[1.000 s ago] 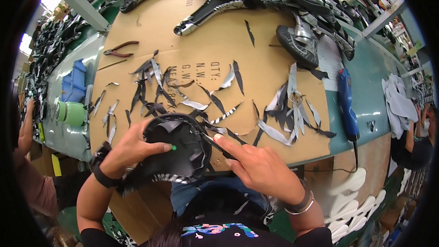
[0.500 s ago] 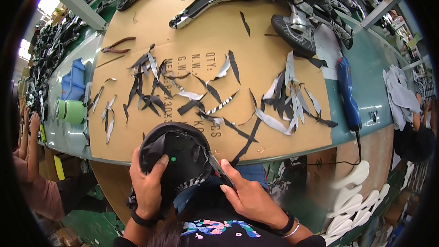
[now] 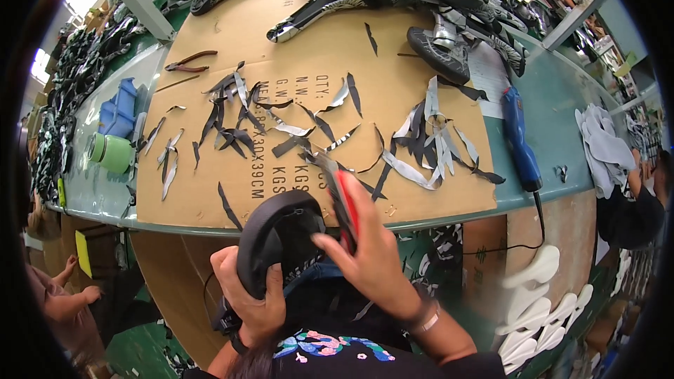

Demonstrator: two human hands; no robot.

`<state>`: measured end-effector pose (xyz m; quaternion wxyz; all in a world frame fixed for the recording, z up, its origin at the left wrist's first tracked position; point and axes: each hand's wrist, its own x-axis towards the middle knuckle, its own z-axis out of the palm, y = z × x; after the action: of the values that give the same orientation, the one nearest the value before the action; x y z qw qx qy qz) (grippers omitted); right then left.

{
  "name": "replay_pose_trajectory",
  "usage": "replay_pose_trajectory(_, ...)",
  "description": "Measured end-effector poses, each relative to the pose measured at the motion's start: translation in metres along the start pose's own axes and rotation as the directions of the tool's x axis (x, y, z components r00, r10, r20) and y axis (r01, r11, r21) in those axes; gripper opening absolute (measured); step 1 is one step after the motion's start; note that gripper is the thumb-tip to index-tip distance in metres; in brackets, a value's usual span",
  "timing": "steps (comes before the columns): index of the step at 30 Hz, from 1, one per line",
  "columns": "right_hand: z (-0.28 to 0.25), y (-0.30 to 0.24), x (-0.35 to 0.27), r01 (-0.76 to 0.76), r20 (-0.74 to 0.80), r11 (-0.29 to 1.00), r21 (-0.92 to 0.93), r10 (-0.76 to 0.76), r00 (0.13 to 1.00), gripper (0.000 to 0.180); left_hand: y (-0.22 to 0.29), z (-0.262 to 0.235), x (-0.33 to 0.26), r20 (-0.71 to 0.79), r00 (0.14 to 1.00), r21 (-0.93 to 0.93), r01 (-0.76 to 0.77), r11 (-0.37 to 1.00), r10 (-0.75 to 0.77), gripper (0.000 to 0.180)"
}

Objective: The person picks up a bicycle saddle, trims excess material from its underside with a utility knife, and sets it aside, repeating the process for several more saddles.

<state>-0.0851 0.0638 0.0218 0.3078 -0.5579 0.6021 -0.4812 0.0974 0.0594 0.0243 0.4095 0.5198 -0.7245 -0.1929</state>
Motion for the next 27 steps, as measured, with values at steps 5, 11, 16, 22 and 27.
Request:
replay_pose_trajectory(5, -0.002, -0.002, 0.044, -0.148, 0.147, 0.987, 0.061, 0.138, 0.979, 0.065, -0.020, 0.001, 0.035, 0.036, 0.995, -0.140, 0.093, 0.986, -0.088, 0.037)
replay_pose_trajectory(11, -0.042, -0.059, 0.026, -0.291, 0.377, 0.627, 0.723, -0.004, 0.926, 0.064, -0.056, 0.018, 0.094, -0.011, 0.766, -0.794, 0.384, 0.471, -0.643, 0.031)
replay_pose_trajectory(16, -0.064, -0.006, 0.060, -0.158, -0.207, 0.979, 0.131, 0.183, 0.961, 0.058, -0.050, 0.001, 0.106, 0.312, 0.664, -0.896, 0.443, 0.022, -0.679, 0.032)
replay_pose_trajectory(22, -0.034, -0.015, 0.052, -0.439, 0.121, 0.774, 0.455, 0.435, 0.892, 0.046, -0.037, 0.032, 0.144, 0.470, 0.705, -0.836, 0.548, -0.013, -0.532, 0.033)
replay_pose_trajectory(27, -0.001, 0.020, 0.060, -0.200, -0.010, 0.974, 0.104, 0.202, 0.979, 0.048, -0.004, 0.068, 0.126, 0.484, 0.667, -0.796, 0.604, 0.031, -0.567, 0.037)
